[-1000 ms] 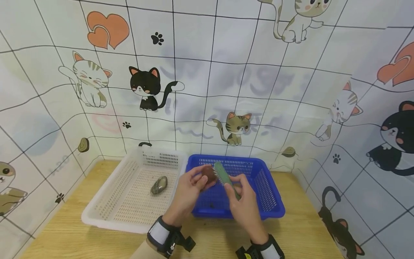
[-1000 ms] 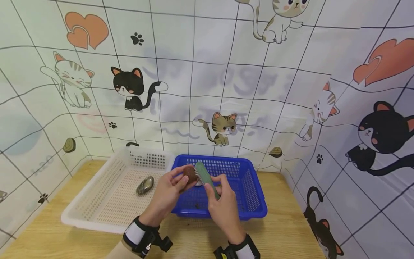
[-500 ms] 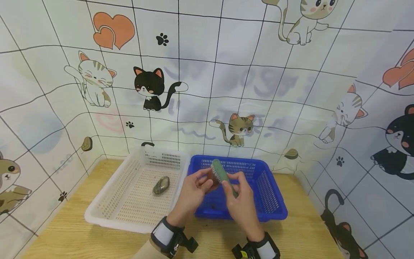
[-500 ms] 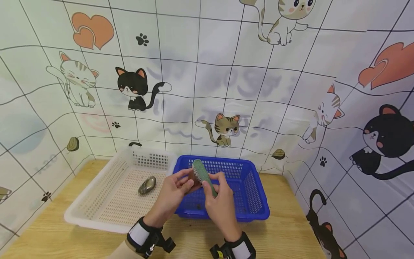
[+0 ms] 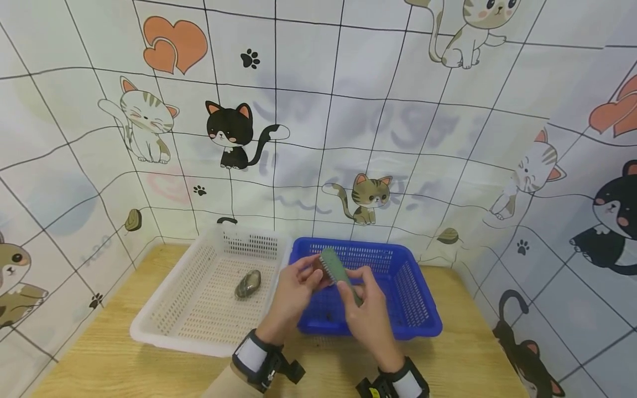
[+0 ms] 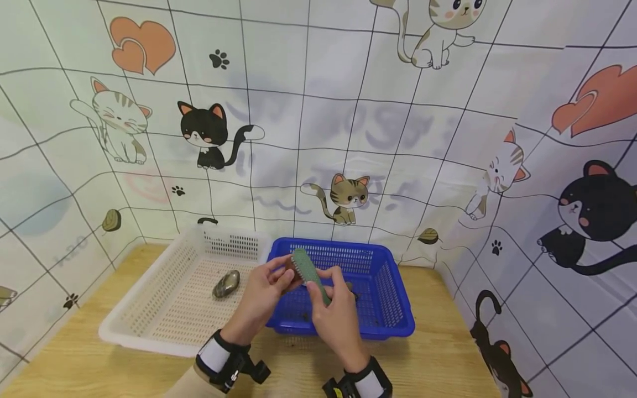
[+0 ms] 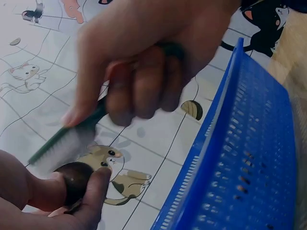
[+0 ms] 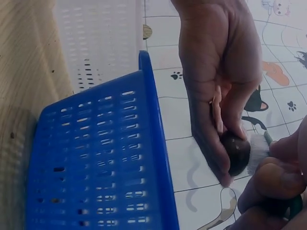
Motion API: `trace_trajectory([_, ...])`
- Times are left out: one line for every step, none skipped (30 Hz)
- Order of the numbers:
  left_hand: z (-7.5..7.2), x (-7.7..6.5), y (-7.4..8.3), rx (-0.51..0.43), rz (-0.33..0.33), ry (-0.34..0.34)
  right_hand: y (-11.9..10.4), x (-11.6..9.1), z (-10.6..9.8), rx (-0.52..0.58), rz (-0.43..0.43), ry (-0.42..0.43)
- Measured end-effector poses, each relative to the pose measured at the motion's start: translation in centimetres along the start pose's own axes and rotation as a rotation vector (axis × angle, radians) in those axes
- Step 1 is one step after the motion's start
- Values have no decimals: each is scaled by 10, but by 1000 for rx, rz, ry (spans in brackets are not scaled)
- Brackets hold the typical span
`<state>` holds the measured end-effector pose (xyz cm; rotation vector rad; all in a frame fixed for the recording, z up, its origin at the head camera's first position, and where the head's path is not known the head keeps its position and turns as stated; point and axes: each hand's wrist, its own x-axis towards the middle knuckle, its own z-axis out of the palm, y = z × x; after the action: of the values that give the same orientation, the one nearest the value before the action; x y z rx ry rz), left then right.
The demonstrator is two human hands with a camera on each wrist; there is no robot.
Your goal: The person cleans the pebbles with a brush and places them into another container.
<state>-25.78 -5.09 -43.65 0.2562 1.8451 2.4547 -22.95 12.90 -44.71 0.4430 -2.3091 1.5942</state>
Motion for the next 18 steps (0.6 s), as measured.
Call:
trace_trajectory([1,0,0,12,-7,-12,-1,2,1,-4,-9,-1])
trace_trajectory([1,-1,-1,27,-11,-25,-2,3,2,-7,-17,0])
trace_trajectory([1,-1,-1,37,-12,-37,-3,5,2,-11,-22,2])
trace_trajectory([1,-2,0,37,-15,-46,-5,7,2,-18,-23,7])
trace_trajectory([1,-2,0,31,-17,-47,-5,9,1,-27,-23,15])
trace_trajectory([1,-3,1,22,-12,-50,-6,10,0,-30,-18,22])
trace_trajectory([1,-3,2,6,-7,-49,-6,11,-1,-34,-13,29])
trace_trajectory([1,-3,3,-10,-2,-46,-7,10,-2,-37,-6,35])
trace_trajectory([1,-3,4,-29,3,-39,-7,9,-4,-42,4,39])
trace_trajectory([0,-3,4,-46,10,-33,-7,7,-5,-45,13,39])
trace_trajectory([0,-3,5,-62,19,-26,-7,5,-6,-47,23,37])
trace_trajectory([0,-3,5,-67,26,-17,-7,2,-6,-51,27,34])
trace_trajectory([-1,-2,5,-69,29,-5,-7,-1,-7,-58,24,31])
trace_trajectory([-1,-2,5,-60,37,5,-6,-4,-6,-61,20,29])
trace_trajectory([-2,-2,4,-46,39,17,-6,-6,-5,-65,12,23])
trace_trajectory([-2,-2,4,-20,45,23,-6,-8,-4,-67,0,18])
trace_trajectory([-2,-2,4,4,46,27,-5,-9,-3,-68,-10,14])
trace_trajectory([-3,-2,3,32,49,24,-5,-10,-2,-73,-24,13])
